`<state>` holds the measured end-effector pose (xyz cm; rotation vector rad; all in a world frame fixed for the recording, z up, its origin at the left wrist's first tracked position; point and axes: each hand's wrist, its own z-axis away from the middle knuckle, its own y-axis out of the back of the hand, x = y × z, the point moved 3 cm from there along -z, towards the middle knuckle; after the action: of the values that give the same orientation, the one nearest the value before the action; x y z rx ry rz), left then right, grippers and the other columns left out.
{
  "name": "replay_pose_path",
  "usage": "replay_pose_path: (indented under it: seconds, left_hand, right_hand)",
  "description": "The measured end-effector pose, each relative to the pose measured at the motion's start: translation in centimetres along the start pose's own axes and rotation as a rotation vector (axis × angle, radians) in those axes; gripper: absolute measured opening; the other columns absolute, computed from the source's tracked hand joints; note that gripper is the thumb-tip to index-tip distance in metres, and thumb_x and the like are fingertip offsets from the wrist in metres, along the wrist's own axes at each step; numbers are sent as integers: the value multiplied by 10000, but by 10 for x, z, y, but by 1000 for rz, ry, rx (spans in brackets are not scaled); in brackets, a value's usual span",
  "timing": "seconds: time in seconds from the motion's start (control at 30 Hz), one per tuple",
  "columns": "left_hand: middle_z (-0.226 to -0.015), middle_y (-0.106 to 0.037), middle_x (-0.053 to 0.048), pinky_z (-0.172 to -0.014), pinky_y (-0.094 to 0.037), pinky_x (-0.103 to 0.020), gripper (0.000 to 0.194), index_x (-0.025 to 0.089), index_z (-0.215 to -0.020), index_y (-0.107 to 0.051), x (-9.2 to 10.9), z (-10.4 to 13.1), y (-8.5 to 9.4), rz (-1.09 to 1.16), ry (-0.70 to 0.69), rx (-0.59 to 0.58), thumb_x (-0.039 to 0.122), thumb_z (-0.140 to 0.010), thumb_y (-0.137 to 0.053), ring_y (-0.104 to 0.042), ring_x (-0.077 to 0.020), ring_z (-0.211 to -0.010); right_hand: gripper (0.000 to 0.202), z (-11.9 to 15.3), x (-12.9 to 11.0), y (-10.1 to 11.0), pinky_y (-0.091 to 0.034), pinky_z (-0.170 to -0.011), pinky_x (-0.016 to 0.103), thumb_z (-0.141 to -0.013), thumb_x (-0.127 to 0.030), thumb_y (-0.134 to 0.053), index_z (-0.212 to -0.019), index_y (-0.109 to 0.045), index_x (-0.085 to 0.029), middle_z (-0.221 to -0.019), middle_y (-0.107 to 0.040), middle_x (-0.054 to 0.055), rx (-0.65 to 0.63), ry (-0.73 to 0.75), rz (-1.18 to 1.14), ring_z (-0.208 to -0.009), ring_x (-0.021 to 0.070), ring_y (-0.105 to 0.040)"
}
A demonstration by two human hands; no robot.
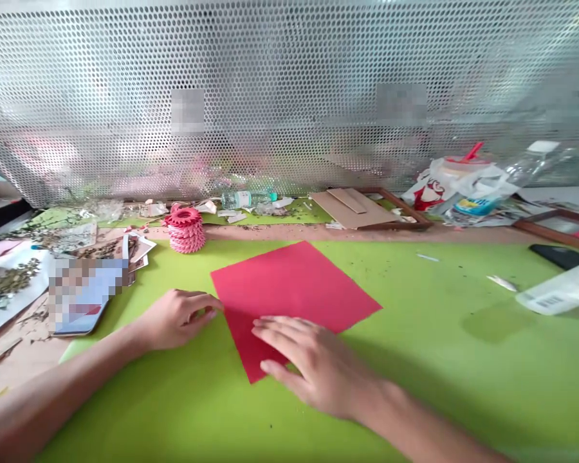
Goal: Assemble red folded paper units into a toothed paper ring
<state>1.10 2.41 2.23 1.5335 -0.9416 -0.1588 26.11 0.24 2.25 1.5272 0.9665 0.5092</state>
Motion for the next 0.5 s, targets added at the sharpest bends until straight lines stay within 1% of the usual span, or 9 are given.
replay_pose_path:
  seconds: [0.07, 0.13, 0.17, 0.2, 0.27, 0.37, 0.43, 0.47, 0.5]
  left_hand:
    - [-955, -778, -26, -655, -507, -252, 248, 214, -1083, -692, 1, 1, 0, -7, -2, 14, 248, -968, -475, -715, -159, -717]
    - [-968, -778, -25, -670, -513, -252, 243, 216, -1073, -696, 2, 1, -1, -11, -10, 25, 252, -968, -479, -722, -165, -752]
    - [-973, -778, -23, -676, -515, -252, 242, 217, -1069, -698, 2, 1, -1, -12, -15, 29, 253, -967, -482, -725, -169, -770]
    - [-974, -778, -23, -676, -515, -252, 241, 217, -1065, -700, 2, 2, -1, -14, -16, 35, 253, -966, -484, -726, -171, -779]
    - [-972, -778, -24, -667, -514, -254, 243, 213, -1061, -705, 2, 1, 0, -24, -9, 44, 247, -965, -484, -724, -171, -768]
    - [-964, -778, -26, -651, -507, -260, 251, 212, -1065, -709, 2, 1, 2, -53, -3, 44, 242, -964, -481, -716, -171, -738]
    - [-951, -778, -24, -642, -498, -258, 250, 216, -1069, -708, 3, 0, 4, -63, -11, 33, 247, -964, -483, -710, -167, -720]
    - [-944, -779, -22, -637, -493, -255, 249, 219, -1072, -706, 3, 0, 5, -63, -14, 28, 245, -963, -484, -707, -162, -709]
    - [-937, -779, -19, -630, -488, -251, 247, 220, -1074, -703, 3, 0, 6, -62, -16, 25, 240, -960, -485, -703, -156, -697]
  right_hand:
    - [521, 3, -4, 0, -484, -1101, 451, -950, -408, -579, -1440, -526, -238, -1447, -550, 65, -58, 4, 4, -1322, 282, -542]
    - [644, 6, 4, -1, -465, -1112, 473, -936, -494, -574, -1511, -417, -250, -1532, -433, 64, -75, -72, 33, -1391, 306, -453]
    - [691, 9, 9, -2, -468, -1107, 478, -929, -524, -569, -1534, -370, -255, -1552, -397, 67, -70, -123, 54, -1401, 315, -436]
    - [721, 12, 15, -3, -479, -1095, 479, -924, -546, -566, -1547, -340, -261, -1558, -385, 70, -62, -161, 78, -1396, 321, -441]
    - [748, 20, 20, -7, -507, -1061, 481, -916, -565, -562, -1559, -302, -287, -1549, -399, 68, -35, -176, 134, -1372, 331, -473]
    - [872, 39, 12, -16, -558, -984, 467, -859, -604, -610, -1582, -223, -308, -1559, -381, 66, 18, -122, 203, -1356, 357, -486]
    - [966, 54, 2, -25, -576, -948, 449, -783, -669, -647, -1580, -241, -304, -1563, -381, 63, 43, -50, 194, -1342, 374, -498]
    - [968, 61, -1, -30, -562, -973, 453, -769, -665, -656, -1575, -264, -300, -1550, -410, 55, 68, -50, 169, -1335, 374, -508]
    - [937, 68, -3, -36, -544, -1003, 451, -768, -654, -654, -1565, -292, -320, -1530, -448, 29, 81, -41, 124, -1332, 366, -514]
